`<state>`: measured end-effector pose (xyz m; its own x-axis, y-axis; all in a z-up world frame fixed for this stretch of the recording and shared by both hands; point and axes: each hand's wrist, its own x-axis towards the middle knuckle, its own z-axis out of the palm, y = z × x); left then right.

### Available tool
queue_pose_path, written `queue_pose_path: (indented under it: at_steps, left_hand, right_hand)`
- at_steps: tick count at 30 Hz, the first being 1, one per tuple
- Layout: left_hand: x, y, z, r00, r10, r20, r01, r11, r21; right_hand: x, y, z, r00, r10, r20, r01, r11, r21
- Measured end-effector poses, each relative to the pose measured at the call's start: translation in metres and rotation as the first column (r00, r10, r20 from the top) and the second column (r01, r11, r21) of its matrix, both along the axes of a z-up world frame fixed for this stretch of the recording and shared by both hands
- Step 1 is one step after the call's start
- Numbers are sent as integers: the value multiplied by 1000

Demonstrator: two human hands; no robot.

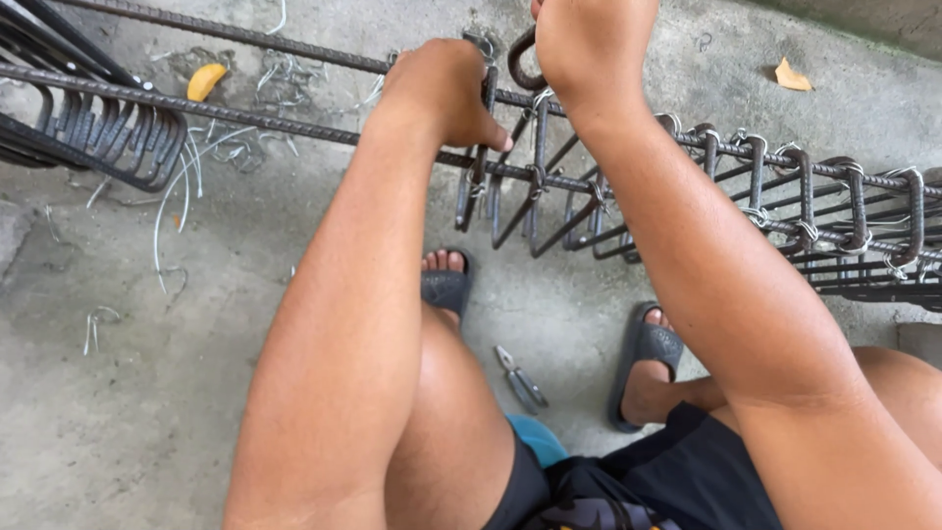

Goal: Tying rebar stirrups to longitudinal bars using wire and a manual twisting tool

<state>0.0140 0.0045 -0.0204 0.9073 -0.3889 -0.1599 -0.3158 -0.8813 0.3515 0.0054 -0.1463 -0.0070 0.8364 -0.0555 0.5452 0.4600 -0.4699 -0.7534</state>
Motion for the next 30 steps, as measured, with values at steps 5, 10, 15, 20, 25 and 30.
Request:
queue_pose_path:
  at_steps: [5,10,15,20,25,30]
  left_hand:
    - [-19,3,36,979,85,-187,-94,995,-40]
    - [-9,17,6,996,36,-86,-52,978,-201]
    - [0,34,-9,983,13,183,76,880,-470]
    - [-7,50,5,903,90,421,195,787,-585]
    - [-7,53,10,931,134,340,79,835,-545]
    - [-9,47,19,850,215,480,-45,939,-340]
  right_hand:
    - [-3,18,-7,991,-21,129,40,988,-148]
    - [-19,36,-1,998,11,63,-7,998,-65]
    - [-36,-8,38,935,153,-321,-81,971,227]
    - [-102,-60,103,894,221,-389,-182,974,134]
    - [-154,-123,104,850,44,-525,-140,980,-145]
    - [-192,-156,86,770,-47,-637,-79,983,-167]
